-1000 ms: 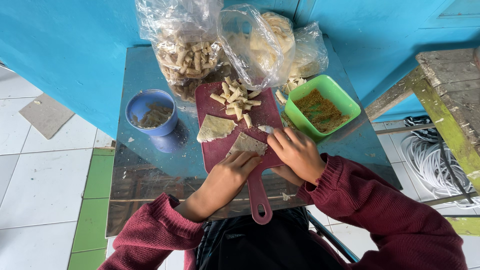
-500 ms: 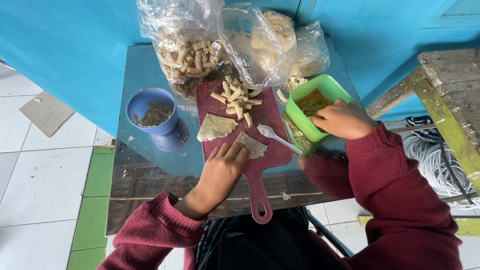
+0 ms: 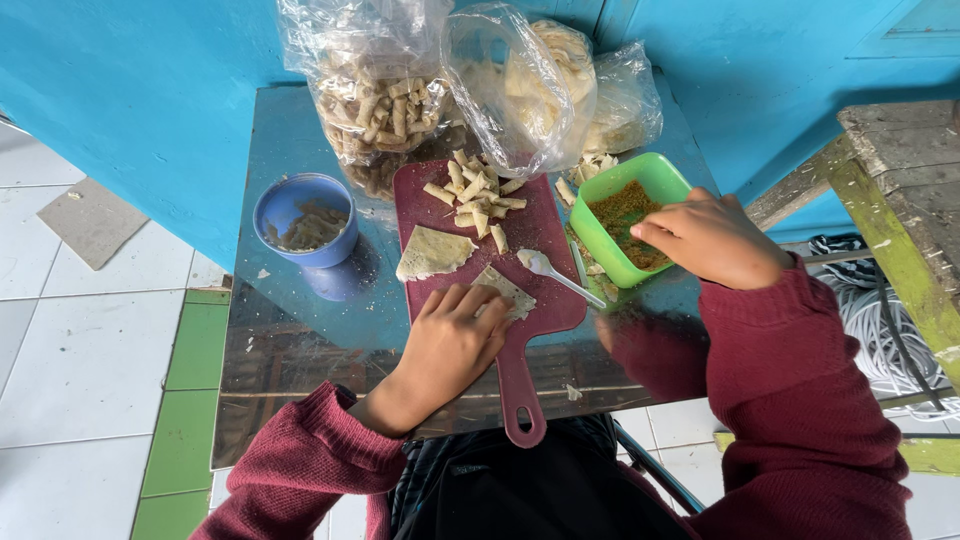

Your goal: The person sits at a table and assembles filled snack pieces. They take flat triangular crackers, place puffed cylindrical snack pieces on them, dip pieces into a green container of brown filling or seasoning, and press the crackers together into filled sandwiches, repeating the cycle.

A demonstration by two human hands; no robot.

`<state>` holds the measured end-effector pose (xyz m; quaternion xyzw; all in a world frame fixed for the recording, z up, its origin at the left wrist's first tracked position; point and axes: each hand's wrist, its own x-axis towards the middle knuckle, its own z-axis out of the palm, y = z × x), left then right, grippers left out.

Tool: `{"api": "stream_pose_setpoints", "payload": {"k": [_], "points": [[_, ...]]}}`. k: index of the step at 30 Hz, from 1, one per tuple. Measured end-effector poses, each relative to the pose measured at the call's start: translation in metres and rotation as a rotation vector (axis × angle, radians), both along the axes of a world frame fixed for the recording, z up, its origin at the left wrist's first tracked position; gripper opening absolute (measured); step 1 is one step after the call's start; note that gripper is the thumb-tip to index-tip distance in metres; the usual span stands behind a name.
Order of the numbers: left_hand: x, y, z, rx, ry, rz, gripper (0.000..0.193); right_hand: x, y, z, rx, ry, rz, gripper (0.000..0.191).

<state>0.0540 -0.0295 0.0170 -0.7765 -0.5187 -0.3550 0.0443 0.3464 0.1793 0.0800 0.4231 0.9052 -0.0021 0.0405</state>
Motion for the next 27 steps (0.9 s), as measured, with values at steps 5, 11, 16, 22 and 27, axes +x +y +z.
{"api": "stream_pose_setpoints", "payload": {"k": [5,11,16,22,27], "points": [[0.016,0.006,0.000,-0.011,0.053,-0.128,0.027,-0.001,-0.006,0.015,-0.072,0.259,0.464,0.039],[0.014,0.009,-0.004,0.008,0.031,-0.155,0.027,-0.001,-0.015,0.023,-0.202,0.107,0.230,0.029],[0.014,0.010,-0.005,-0.015,0.021,-0.175,0.025,-0.027,-0.025,0.002,-0.124,0.446,0.069,0.027],[0.013,0.008,-0.006,-0.059,0.005,-0.184,0.022,-0.019,0.001,-0.009,-0.103,0.532,-0.041,0.023],[0.012,0.009,-0.004,-0.038,-0.014,-0.201,0.023,-0.004,0.033,-0.037,0.145,0.253,0.182,0.040]]}}
